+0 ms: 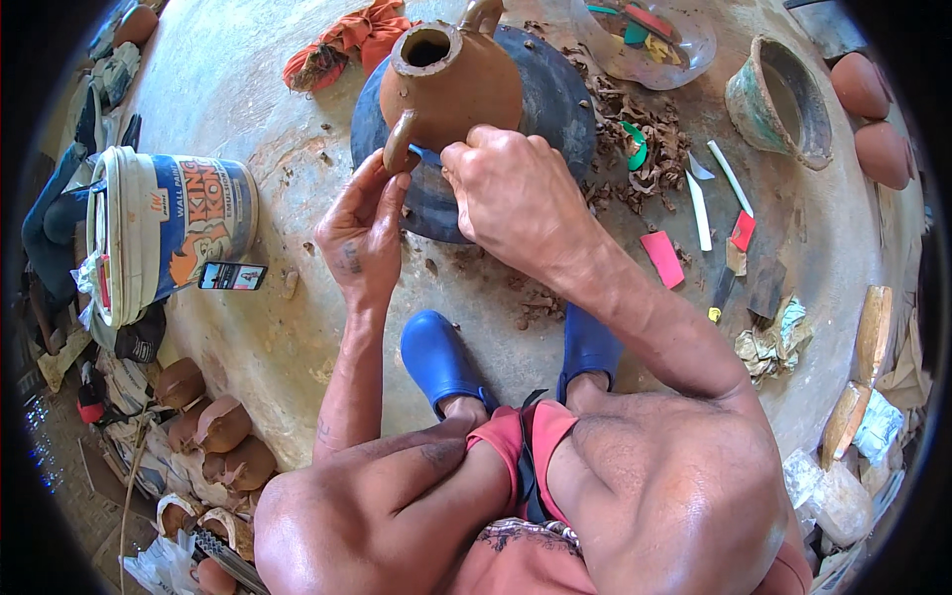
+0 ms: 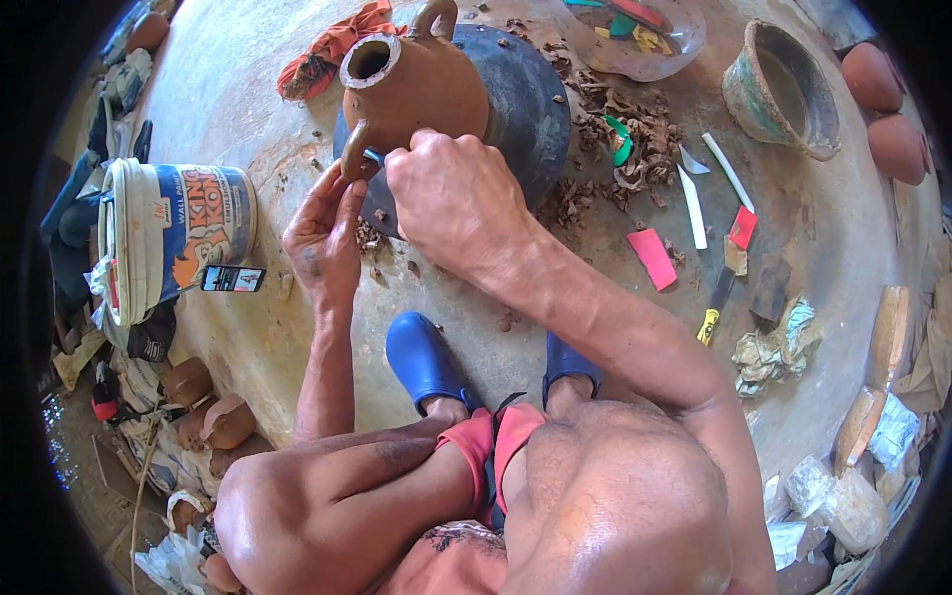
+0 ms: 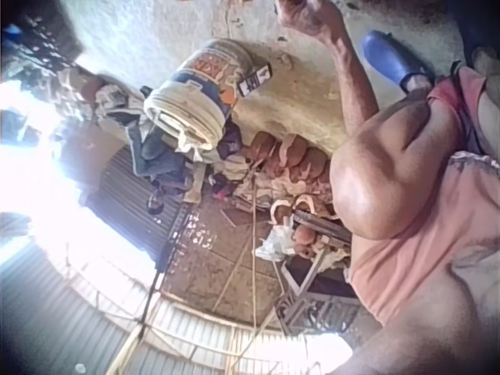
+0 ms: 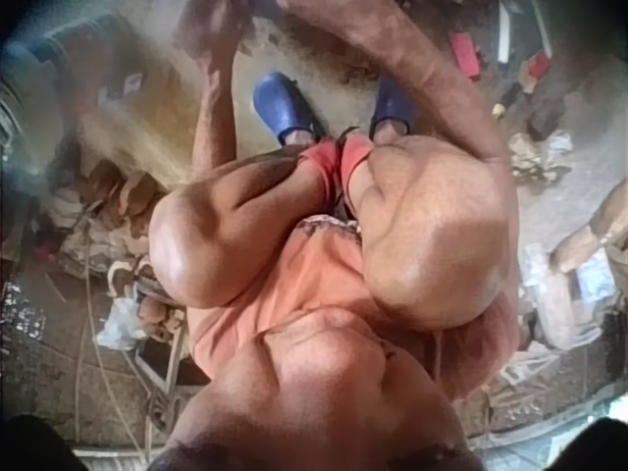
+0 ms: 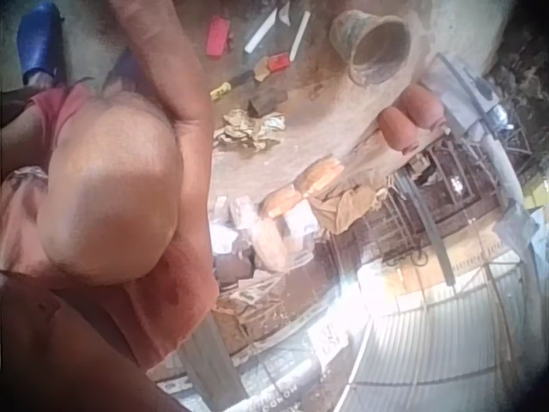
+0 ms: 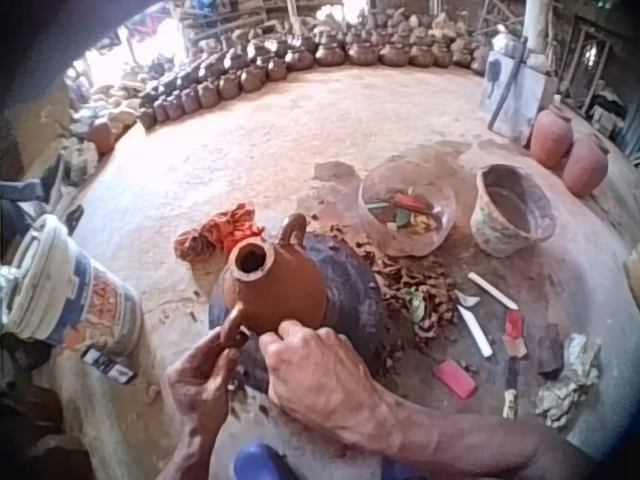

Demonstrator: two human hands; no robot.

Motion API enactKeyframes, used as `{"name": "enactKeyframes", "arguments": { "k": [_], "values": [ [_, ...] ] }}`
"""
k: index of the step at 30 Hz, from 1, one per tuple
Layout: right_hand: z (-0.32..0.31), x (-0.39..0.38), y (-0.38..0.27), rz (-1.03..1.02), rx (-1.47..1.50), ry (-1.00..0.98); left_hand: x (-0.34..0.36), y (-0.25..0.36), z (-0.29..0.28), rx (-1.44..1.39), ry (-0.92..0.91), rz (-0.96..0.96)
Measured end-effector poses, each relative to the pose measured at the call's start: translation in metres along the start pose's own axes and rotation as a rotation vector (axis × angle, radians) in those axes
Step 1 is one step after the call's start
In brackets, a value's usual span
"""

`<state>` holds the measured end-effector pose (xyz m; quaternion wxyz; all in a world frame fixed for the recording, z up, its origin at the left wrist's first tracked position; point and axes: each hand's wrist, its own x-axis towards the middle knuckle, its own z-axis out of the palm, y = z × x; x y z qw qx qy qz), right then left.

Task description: The person refines a clay vessel on a manual turntable, using various scrapers and a blue tool to smooth the exterior and trim the rim while by hand.

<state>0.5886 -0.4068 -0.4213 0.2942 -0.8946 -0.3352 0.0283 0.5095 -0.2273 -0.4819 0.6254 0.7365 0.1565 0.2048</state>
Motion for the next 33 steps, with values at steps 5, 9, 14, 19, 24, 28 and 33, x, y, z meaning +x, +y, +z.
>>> {"name": "enactKeyframes", "arguments": {
  "k": [5,9,14,19,24,28,33],
  "values": [
    [-0.001,0.01,0.014,-0.003,0.158,-0.012,0.005,0.004,-0.009,-0.006,-0.045,-0.038],
    [0.0,0.016,0.026,0.02,0.329,-0.085,0.01,0.006,-0.013,0.018,-0.091,-0.103],
    [0.016,0.015,0.033,0.029,0.498,-0.03,0.016,0.011,-0.017,-0.03,-0.152,-0.126],
    [0.029,0.0,0.018,0.137,0.794,0.126,0.022,0.006,-0.031,-0.11,-0.12,-0.142],
    [0.03,-0.021,0.028,0.195,0.808,0.159,0.026,-0.016,-0.032,-0.446,0.127,-0.346],
    [0.032,-0.036,0.038,0.109,0.798,0.175,0.03,-0.067,-0.062,-0.148,0.348,-0.532],
    [0.045,-0.061,0.059,0.124,0.524,0.019,0.01,-0.084,-0.016,0.096,0.04,-0.699]
  ]
}}
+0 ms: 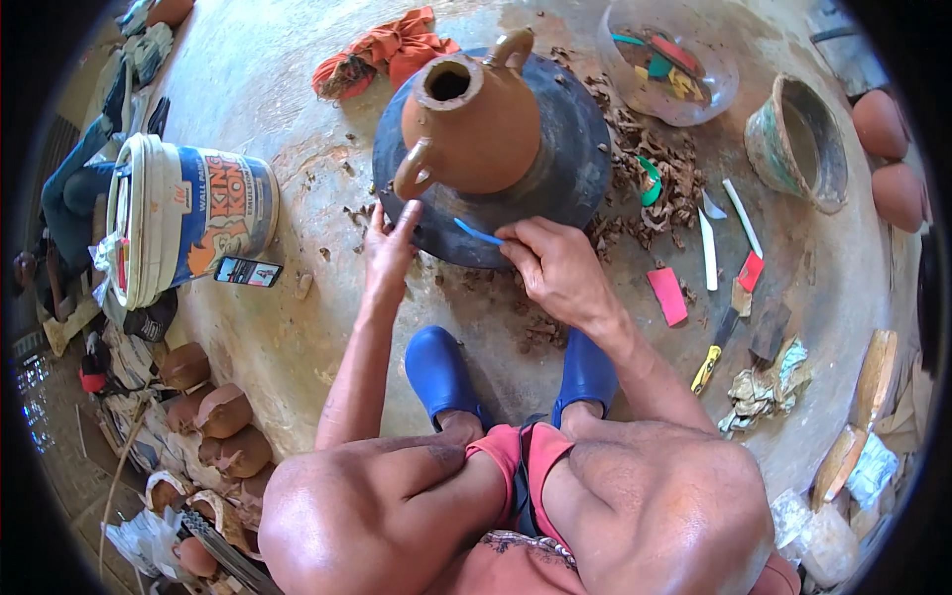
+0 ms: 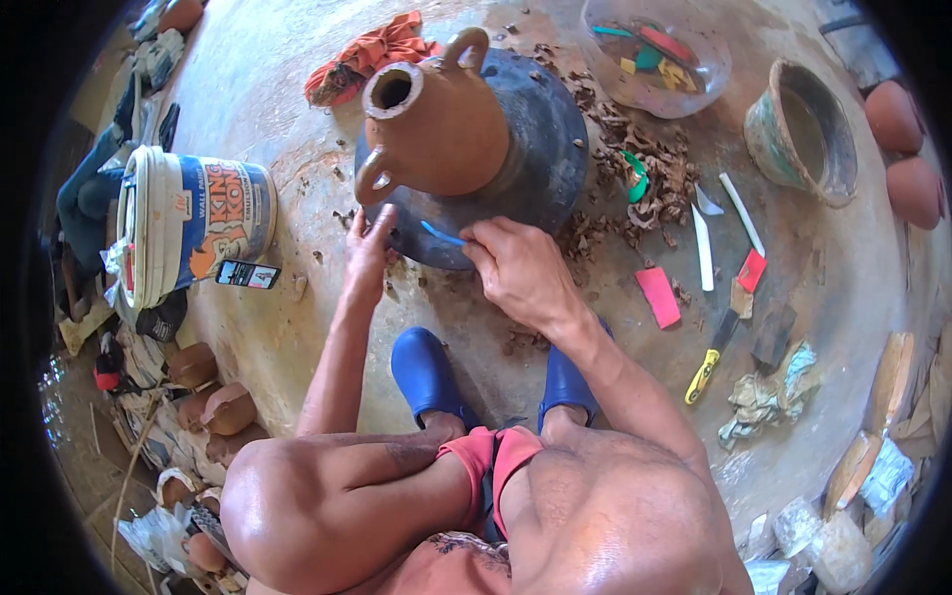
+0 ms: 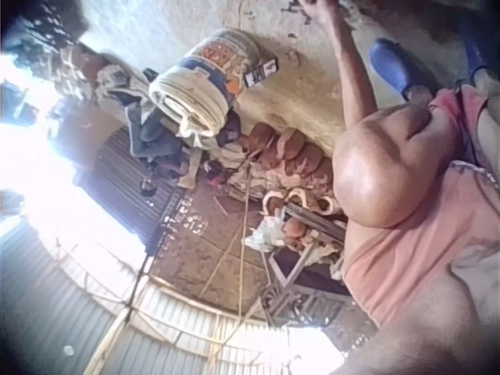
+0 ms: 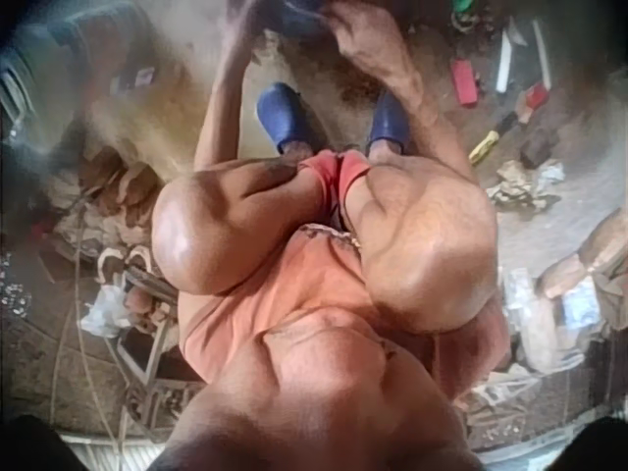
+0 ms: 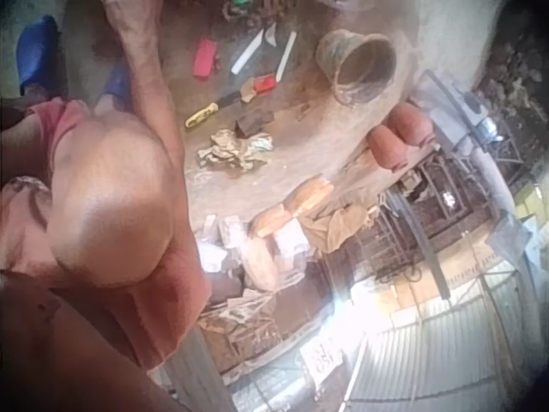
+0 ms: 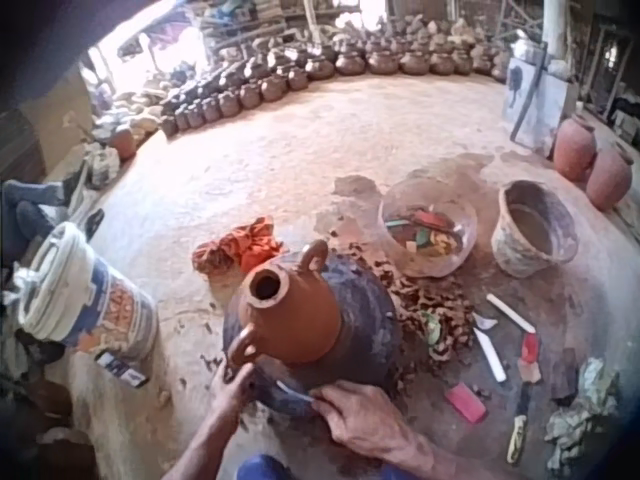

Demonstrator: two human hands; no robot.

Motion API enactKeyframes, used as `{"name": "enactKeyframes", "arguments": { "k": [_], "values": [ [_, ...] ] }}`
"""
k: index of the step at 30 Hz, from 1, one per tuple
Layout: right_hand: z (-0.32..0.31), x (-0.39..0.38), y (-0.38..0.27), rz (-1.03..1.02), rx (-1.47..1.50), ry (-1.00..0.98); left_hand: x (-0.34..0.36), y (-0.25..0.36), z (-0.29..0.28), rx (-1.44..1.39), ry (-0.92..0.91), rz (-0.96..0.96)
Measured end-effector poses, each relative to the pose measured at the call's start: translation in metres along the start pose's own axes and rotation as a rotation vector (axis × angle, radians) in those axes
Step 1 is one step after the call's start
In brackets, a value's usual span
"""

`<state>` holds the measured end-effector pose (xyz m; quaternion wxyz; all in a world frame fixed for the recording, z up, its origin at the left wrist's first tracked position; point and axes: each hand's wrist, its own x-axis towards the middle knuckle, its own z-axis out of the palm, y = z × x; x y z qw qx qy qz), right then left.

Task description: The person refines a clay vessel on a manual turntable, using various scrapers and a blue tool to smooth the exterior and trim the rim while by hand.

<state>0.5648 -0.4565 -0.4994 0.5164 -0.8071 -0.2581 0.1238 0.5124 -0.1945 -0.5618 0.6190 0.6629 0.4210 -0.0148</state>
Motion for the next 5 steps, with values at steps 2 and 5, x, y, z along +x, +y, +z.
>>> {"name": "enactKeyframes", "arguments": {
  "k": [2,5],
  "values": [
    [0.006,-0.006,0.002,0.043,-0.085,-0.038,-0.006,-0.012,0.005,-0.008,-0.008,0.226],
    [0.012,-0.01,0.008,0.127,-0.093,-0.072,-0.002,-0.035,0.005,0.154,0.092,0.319]
  ]
}}
